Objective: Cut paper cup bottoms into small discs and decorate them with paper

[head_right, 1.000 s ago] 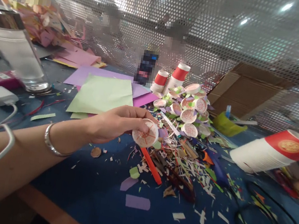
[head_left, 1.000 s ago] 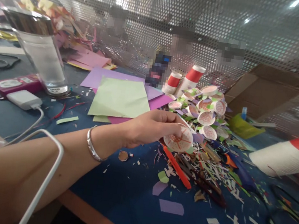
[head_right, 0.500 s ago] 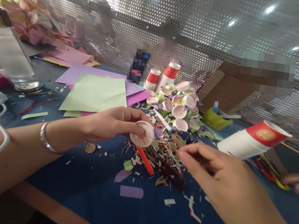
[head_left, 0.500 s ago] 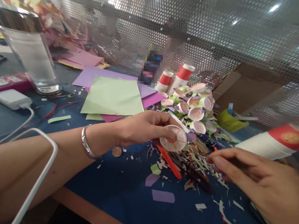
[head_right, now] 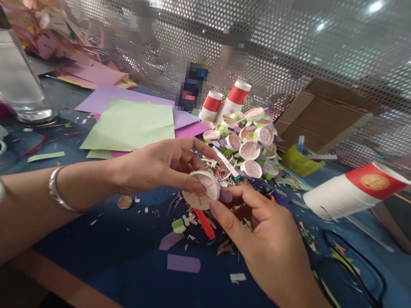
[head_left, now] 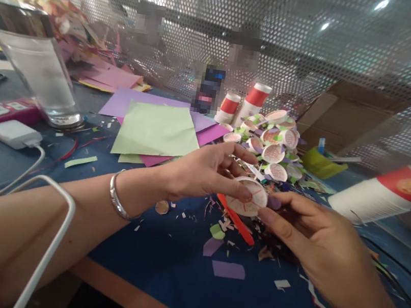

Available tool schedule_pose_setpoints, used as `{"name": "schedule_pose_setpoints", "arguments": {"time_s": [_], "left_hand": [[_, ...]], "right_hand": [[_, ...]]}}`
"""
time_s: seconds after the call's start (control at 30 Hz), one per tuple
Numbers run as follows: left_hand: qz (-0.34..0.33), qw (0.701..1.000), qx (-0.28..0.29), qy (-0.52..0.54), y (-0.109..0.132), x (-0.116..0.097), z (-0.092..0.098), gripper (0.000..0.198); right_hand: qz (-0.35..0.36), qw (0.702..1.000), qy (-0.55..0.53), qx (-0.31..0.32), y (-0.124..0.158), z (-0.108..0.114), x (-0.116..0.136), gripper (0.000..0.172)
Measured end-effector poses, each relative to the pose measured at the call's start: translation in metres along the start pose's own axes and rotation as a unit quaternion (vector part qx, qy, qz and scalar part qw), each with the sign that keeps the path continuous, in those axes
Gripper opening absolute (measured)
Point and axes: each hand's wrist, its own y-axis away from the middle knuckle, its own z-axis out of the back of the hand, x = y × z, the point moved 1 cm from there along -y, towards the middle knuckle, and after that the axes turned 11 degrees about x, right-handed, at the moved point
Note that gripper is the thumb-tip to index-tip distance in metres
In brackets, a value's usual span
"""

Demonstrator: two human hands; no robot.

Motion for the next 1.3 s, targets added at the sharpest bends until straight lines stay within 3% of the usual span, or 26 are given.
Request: {"name": "schedule_pose_setpoints", "arguments": {"time_s": [0.2,0.37,0.47,0.6,0.7,0.9,1.2,1.3], "left_hand": [[0.044,0.999,0.021,0.023,-0.001,-0.002,0.001,0.019],[0.017,0.989,0.007,-0.145,0.001,-0.006,-0.002,0.017],[0.006,0.984,0.025,-0.174,0.000,-0.005,-0.005,0.023],[-0.033,0.990,-0.045,-0.128,-0.002,-0.004,-0.009,0.037],[-0.033,0.996,-0.078,-0.039,-0.004,-0.003,-0.012,0.029],[0.043,0.997,-0.058,0.027,-0.004,-0.005,-0.016,0.012],[0.052,0.998,-0.019,-0.002,0.000,-0.010,-0.010,0.008],[0.051,0.998,-0.026,-0.021,0.000,-0.011,-0.006,0.005]], "right_hand": [[0.012,0.999,-0.003,-0.036,0.003,-0.002,0.001,0.032],[0.019,0.998,0.006,-0.056,0.003,-0.002,0.003,0.034],[0.025,0.999,0.002,-0.049,0.004,-0.004,0.006,0.032],[0.043,0.997,-0.007,-0.066,0.004,-0.006,0.008,0.025],[0.059,0.995,-0.008,-0.082,0.004,-0.009,0.008,0.024],[0.076,0.993,-0.002,-0.086,0.004,-0.013,0.010,0.018],[0.093,0.992,0.009,-0.080,0.006,-0.016,0.010,0.016],[0.105,0.987,0.052,-0.108,0.008,-0.013,0.010,0.014]]}}
